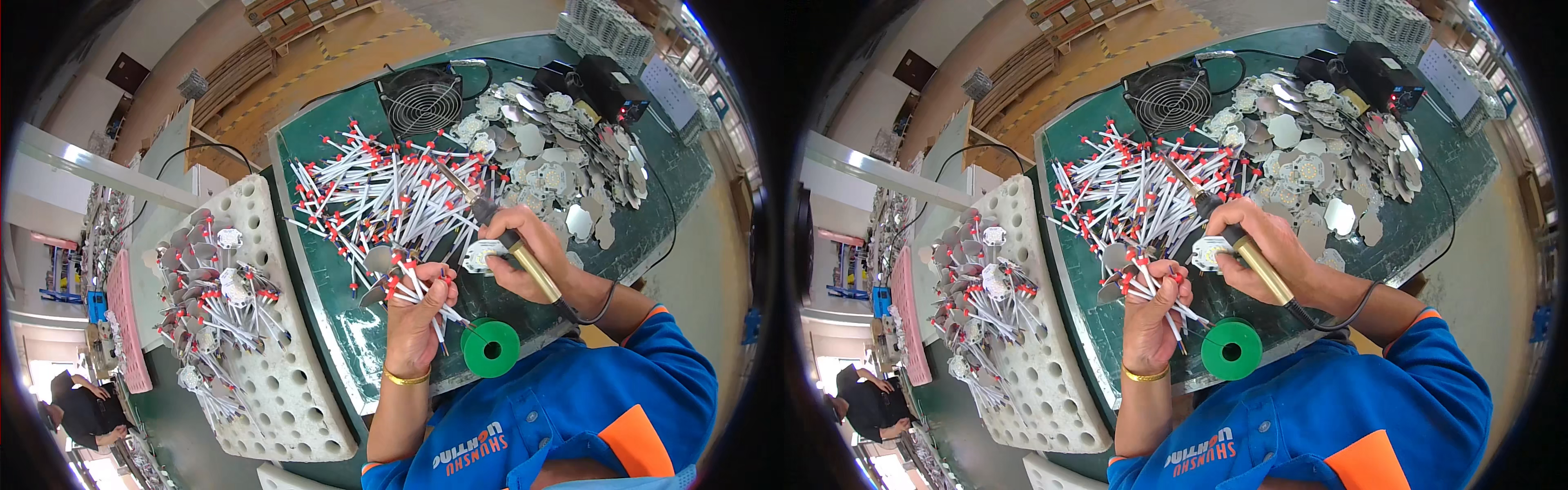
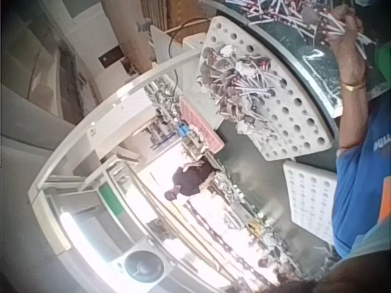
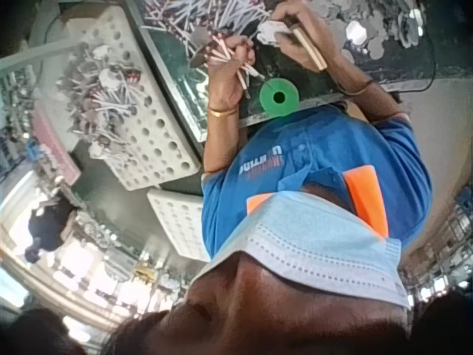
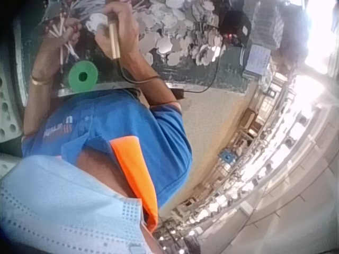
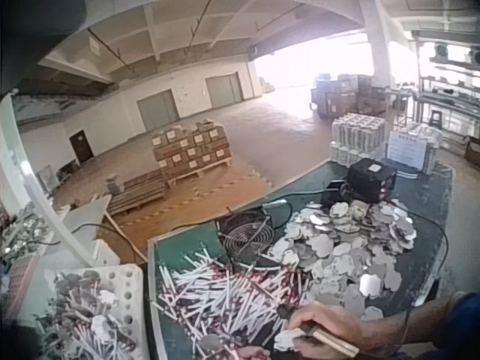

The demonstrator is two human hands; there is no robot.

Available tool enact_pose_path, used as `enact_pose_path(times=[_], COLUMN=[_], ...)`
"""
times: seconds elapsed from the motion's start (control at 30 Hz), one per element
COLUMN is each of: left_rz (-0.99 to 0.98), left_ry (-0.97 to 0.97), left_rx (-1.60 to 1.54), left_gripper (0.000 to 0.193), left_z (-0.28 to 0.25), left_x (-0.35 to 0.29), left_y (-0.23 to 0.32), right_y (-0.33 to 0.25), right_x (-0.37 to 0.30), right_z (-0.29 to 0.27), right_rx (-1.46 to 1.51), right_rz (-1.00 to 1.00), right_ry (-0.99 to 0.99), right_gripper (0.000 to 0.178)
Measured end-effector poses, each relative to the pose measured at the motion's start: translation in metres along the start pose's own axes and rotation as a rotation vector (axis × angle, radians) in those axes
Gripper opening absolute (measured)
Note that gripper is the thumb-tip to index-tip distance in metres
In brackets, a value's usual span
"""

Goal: The person solders wire leads onto LED circuit boards using a soldering iron by hand.

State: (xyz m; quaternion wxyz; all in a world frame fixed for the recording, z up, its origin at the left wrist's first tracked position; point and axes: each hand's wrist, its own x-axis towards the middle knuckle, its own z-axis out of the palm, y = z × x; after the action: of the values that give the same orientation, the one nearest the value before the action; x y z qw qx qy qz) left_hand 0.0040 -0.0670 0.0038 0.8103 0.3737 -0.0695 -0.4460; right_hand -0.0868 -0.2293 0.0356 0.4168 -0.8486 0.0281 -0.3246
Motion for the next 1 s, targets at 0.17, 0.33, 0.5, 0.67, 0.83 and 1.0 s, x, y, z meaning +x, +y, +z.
enact_pose_path(times=[0.17, 0.33, 0.5, 0.67, 0.83, 1.0], left_rz=[-0.005, -0.032, -0.039, -0.051, -0.042, -0.022], left_ry=[0.009, 0.021, 0.059, 0.078, 0.064, 0.053], left_rx=[0.077, 0.114, 0.156, 0.165, 0.168, 0.190], left_gripper=[0.020, 0.021, 0.019, 0.018, 0.020, 0.020], left_z=[0.0059, 0.0046, 0.0048, 0.0090, 0.0086, 0.0081], left_x=[-0.0020, -0.0024, -0.0040, -0.0049, -0.0054, -0.0057], left_y=[-0.0002, -0.0008, -0.0004, 0.0019, 0.0011, 0.0005], right_y=[-0.0006, 0.0010, -0.0019, 0.0003, -0.0009, -0.0035], right_x=[0.0026, 0.0022, 0.0036, 0.0050, 0.0044, 0.0051], right_z=[-0.0008, -0.0001, -0.0001, -0.0001, 0.0009, -0.0002], right_rx=[0.044, 0.019, 0.108, 0.042, 0.065, 0.063], right_rz=[0.010, -0.063, -0.102, -0.219, -0.240, -0.260], right_ry=[-0.008, -0.026, -0.026, 0.027, 0.001, 0.019], right_gripper=[0.033, 0.031, 0.029, 0.027, 0.027, 0.026])
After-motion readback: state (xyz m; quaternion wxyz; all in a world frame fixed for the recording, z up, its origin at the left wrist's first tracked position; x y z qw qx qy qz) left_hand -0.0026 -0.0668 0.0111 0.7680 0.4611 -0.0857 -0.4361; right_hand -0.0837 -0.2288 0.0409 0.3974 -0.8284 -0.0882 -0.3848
